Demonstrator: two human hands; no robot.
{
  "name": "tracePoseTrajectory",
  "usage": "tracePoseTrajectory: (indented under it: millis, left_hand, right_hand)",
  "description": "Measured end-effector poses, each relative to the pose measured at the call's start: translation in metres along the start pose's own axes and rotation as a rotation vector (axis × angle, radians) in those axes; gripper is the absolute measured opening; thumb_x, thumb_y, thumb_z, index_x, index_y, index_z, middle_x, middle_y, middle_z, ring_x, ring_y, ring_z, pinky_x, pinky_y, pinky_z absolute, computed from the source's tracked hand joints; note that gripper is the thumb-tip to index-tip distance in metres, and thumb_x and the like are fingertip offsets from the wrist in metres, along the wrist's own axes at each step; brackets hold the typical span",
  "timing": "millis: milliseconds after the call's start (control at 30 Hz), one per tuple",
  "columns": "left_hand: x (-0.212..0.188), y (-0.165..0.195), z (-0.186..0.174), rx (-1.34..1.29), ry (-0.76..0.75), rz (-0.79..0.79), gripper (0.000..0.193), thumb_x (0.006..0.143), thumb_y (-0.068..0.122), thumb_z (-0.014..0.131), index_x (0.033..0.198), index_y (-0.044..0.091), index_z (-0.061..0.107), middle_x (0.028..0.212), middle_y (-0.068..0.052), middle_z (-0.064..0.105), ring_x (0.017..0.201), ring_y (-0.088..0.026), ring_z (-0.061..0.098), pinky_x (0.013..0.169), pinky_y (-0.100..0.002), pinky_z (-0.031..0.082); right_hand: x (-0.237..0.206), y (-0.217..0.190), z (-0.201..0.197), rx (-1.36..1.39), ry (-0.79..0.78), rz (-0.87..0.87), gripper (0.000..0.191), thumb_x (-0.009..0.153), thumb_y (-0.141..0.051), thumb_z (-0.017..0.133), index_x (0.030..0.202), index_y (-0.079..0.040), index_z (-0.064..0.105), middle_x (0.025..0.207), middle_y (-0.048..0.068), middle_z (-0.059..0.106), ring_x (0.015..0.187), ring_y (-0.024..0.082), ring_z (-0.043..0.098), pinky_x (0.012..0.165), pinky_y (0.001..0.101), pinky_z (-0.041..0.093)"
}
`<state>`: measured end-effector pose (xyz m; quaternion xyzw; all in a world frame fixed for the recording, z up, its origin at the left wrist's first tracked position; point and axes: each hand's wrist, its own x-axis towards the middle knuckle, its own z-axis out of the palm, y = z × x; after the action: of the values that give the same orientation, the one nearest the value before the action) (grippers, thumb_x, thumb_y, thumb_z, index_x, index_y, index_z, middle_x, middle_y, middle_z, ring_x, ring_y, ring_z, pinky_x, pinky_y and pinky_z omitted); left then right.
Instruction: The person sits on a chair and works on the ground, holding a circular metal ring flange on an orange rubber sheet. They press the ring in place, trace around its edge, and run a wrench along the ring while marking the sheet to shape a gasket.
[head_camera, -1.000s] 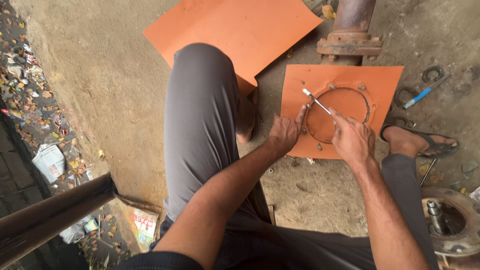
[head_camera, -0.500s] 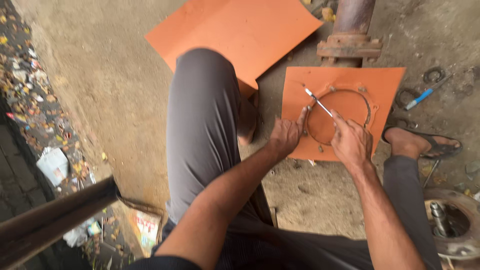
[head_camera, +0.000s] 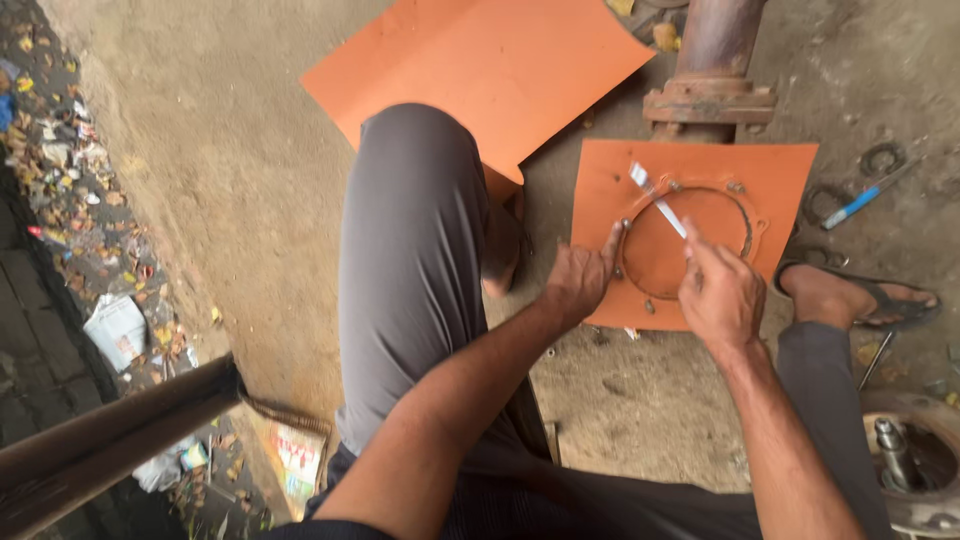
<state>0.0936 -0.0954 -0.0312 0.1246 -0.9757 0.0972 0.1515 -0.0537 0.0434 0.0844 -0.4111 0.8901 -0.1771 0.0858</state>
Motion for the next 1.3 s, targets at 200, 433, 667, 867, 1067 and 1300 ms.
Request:
tracePoseTrajectory:
  millis: [200, 433, 667, 867, 1067, 1300]
  left_hand:
    - [0.000, 0.006, -0.001, -0.134, -0.267, 0.034, 0.071, 0.095, 0.015, 0.051, 0.157, -0.012, 0.029, 0.079, -0.005, 0.056, 0.074, -0.022, 0.055, 0.073, -0.044, 0.047]
    - [0.011, 0.003, -0.003, -0.205, -0.505, 0.025, 0.069, 0.097, 0.018, 0.048, 0.157, -0.009, 0.030, 0.081, -0.004, 0.058, 0.075, -0.019, 0.056, 0.073, -0.041, 0.045]
    - [0.006, 0.004, -0.009, -0.184, -0.383, 0.048, 0.067, 0.102, 0.021, 0.049, 0.156, -0.013, 0.031, 0.082, -0.004, 0.061, 0.078, -0.021, 0.058, 0.077, -0.044, 0.046]
    - [0.019, 0.004, -0.001, -0.228, -0.632, 0.045, 0.076, 0.093, 0.016, 0.052, 0.160, -0.008, 0.025, 0.079, -0.002, 0.062, 0.074, -0.019, 0.058, 0.071, -0.042, 0.045]
    - [0.006, 0.003, 0.001, -0.119, -0.363, 0.035, 0.073, 0.101, 0.020, 0.053, 0.160, -0.011, 0.023, 0.087, -0.005, 0.065, 0.081, -0.021, 0.061, 0.076, -0.045, 0.046]
    - [0.021, 0.005, -0.001, -0.281, -0.670, 0.005, 0.076, 0.097, 0.017, 0.049, 0.162, -0.006, 0.020, 0.088, -0.005, 0.067, 0.079, -0.020, 0.062, 0.073, -0.043, 0.046]
  right_hand:
    - [0.005, -0.006, -0.009, -0.042, -0.086, -0.004, 0.042, 0.099, -0.010, 0.067, 0.140, -0.018, 0.070, 0.083, 0.019, 0.065, 0.076, 0.041, 0.064, 0.068, 0.0504, 0.051]
    - [-0.005, -0.001, -0.002, 0.063, -0.071, -0.019, 0.045, 0.095, -0.005, 0.063, 0.139, -0.014, 0.068, 0.095, 0.015, 0.072, 0.085, 0.037, 0.069, 0.074, 0.0474, 0.054]
    - [-0.006, 0.000, 0.003, 0.082, -0.066, -0.020, 0.041, 0.098, -0.006, 0.063, 0.139, -0.011, 0.067, 0.098, 0.016, 0.072, 0.087, 0.037, 0.069, 0.073, 0.0475, 0.053]
    - [-0.010, 0.000, 0.007, 0.084, -0.066, -0.003, 0.036, 0.100, -0.009, 0.064, 0.136, -0.010, 0.068, 0.097, 0.018, 0.071, 0.087, 0.038, 0.069, 0.074, 0.0479, 0.053]
    - [-0.016, 0.004, 0.012, 0.124, -0.069, 0.004, 0.039, 0.098, -0.005, 0.061, 0.137, -0.007, 0.067, 0.101, 0.019, 0.072, 0.090, 0.038, 0.070, 0.077, 0.0468, 0.054]
    - [-0.013, -0.004, 0.013, 0.107, -0.076, 0.049, 0.034, 0.101, -0.008, 0.063, 0.135, -0.006, 0.067, 0.101, 0.021, 0.071, 0.089, 0.040, 0.069, 0.078, 0.0483, 0.053]
